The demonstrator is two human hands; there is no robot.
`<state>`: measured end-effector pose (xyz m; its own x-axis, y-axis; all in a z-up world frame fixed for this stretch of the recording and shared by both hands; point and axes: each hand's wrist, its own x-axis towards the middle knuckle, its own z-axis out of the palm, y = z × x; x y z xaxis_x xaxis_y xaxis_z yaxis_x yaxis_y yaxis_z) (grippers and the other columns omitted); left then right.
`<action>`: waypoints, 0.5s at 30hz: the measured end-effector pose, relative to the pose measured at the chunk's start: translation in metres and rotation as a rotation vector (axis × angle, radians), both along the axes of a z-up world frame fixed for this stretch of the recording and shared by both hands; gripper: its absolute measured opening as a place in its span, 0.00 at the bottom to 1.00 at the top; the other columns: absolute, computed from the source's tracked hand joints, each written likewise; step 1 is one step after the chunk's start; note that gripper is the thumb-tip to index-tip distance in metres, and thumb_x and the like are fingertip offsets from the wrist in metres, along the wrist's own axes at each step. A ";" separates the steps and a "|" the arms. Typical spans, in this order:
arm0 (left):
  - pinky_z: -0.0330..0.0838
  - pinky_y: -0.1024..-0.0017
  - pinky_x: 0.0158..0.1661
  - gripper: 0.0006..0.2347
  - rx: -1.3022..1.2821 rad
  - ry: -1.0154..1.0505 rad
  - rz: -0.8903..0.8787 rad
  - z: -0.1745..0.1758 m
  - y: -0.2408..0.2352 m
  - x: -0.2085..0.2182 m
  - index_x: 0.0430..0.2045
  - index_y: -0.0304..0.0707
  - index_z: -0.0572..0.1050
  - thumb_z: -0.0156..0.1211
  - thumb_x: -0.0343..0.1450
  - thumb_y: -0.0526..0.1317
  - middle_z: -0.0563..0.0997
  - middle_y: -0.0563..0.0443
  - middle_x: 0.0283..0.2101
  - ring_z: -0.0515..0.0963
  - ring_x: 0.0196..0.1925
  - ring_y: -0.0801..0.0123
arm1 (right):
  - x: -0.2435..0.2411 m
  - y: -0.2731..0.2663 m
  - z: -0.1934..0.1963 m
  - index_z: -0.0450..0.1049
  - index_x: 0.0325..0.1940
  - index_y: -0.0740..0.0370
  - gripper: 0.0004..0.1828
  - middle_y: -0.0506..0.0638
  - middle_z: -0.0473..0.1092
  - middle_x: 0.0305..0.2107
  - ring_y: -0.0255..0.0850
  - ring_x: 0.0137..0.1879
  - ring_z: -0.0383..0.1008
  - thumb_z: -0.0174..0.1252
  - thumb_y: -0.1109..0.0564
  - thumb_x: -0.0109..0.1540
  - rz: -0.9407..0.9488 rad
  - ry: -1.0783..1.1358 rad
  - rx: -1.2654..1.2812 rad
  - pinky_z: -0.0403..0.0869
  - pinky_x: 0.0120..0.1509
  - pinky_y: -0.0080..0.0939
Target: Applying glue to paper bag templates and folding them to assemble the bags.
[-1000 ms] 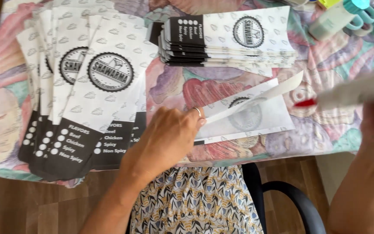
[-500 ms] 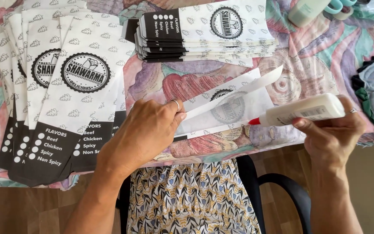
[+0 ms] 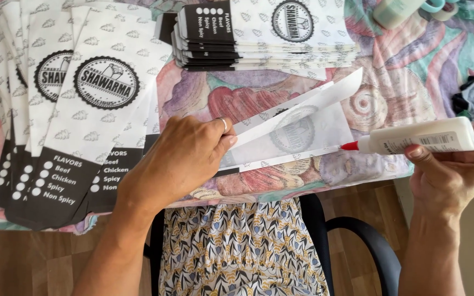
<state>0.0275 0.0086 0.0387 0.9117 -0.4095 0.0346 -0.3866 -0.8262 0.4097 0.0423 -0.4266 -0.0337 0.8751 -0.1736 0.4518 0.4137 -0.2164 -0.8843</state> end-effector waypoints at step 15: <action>0.77 0.63 0.32 0.13 -0.127 0.236 -0.012 0.009 0.008 0.019 0.20 0.36 0.75 0.60 0.77 0.38 0.78 0.55 0.18 0.77 0.20 0.70 | -0.028 0.184 0.002 0.74 0.51 0.60 0.25 0.53 0.77 0.43 0.45 0.48 0.83 0.74 0.55 0.52 0.378 -0.020 0.101 0.89 0.53 0.43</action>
<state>0.0462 0.0166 0.0480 0.8956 -0.4263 -0.1268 -0.2774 -0.7582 0.5901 0.0148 -0.2429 -0.0315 0.8771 0.1150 0.4663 0.4647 0.0420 -0.8845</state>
